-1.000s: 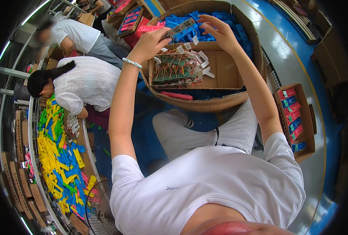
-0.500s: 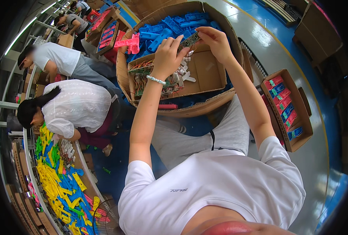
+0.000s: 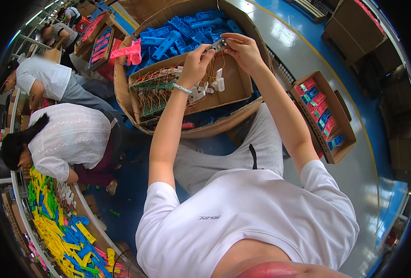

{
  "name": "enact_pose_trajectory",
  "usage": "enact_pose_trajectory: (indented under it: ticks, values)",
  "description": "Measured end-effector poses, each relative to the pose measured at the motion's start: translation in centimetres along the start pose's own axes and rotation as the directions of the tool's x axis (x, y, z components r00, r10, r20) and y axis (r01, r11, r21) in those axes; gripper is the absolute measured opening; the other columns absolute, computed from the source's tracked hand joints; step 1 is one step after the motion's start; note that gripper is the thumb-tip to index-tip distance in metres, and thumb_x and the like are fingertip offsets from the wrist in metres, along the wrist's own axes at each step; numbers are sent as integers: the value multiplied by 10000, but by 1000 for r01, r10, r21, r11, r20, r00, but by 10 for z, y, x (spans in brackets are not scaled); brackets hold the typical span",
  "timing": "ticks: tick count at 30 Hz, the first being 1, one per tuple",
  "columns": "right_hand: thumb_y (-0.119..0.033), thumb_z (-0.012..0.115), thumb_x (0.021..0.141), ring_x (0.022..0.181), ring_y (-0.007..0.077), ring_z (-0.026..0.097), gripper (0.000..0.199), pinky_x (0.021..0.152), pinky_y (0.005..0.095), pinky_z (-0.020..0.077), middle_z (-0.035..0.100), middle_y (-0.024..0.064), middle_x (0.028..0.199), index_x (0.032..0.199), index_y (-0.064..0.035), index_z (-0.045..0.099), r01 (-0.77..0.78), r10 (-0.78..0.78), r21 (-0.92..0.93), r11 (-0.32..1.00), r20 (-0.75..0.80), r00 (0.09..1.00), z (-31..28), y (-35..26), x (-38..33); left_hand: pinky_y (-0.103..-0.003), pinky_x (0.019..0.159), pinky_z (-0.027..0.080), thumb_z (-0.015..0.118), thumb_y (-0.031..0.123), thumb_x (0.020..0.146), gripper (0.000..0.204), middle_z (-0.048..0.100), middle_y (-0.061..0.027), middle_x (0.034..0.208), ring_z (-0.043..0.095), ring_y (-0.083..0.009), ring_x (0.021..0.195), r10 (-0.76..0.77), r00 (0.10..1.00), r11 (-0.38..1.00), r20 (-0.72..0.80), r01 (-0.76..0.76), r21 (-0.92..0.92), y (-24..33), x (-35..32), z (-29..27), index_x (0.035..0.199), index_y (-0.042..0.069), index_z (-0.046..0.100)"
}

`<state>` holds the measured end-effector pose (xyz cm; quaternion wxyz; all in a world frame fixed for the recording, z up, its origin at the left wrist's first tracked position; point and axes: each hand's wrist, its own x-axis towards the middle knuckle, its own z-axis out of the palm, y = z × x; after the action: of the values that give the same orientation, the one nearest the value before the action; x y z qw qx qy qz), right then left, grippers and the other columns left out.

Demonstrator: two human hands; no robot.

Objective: The person assembles toy components by inserting circuit boards into plastic casings by hand and placing the assembled units into a tray. The person then walks to another workstation, gathers more circuit board assemblies into a box, and separates the wiring by hand.

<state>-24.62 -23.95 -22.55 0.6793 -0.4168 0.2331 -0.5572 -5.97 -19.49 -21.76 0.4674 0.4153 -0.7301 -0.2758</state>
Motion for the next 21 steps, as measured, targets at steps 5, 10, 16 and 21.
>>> enact_pose_trajectory:
  ticks: [5,10,16,21]
  values:
    - [-14,579,944,880,165,623,208,760,262,535,657,121,1029,1124,60,654,-134,133,103,986,17,991,-2,9,1,-256,748,464,556,265,995,298,653,-49,877,583,-97,826,-95,995,975,24,98,-200,-11,-9,2,1089,-8,628]
    - [-15,581,942,850,161,618,203,751,263,534,656,121,1013,1111,61,661,0,2,58,998,-25,1000,13,30,6,-244,778,461,579,266,984,290,661,-23,934,580,-77,887,-223,975,924,23,219,-313,-31,-13,-7,1118,14,630]
    - [-8,578,938,829,163,623,201,748,264,538,656,116,974,1103,64,666,72,-65,39,997,-148,987,12,52,7,-212,534,448,614,231,962,267,643,2,803,557,-48,610,-298,954,844,-2,263,-468,-27,-19,-4,1155,52,658]
    - [-2,562,946,883,183,611,208,786,288,538,636,138,1042,1115,82,649,-60,72,82,995,-146,987,10,57,9,-198,444,402,623,194,957,216,628,20,708,510,-39,498,-337,941,807,-40,267,-527,-38,-19,-3,1107,59,700]
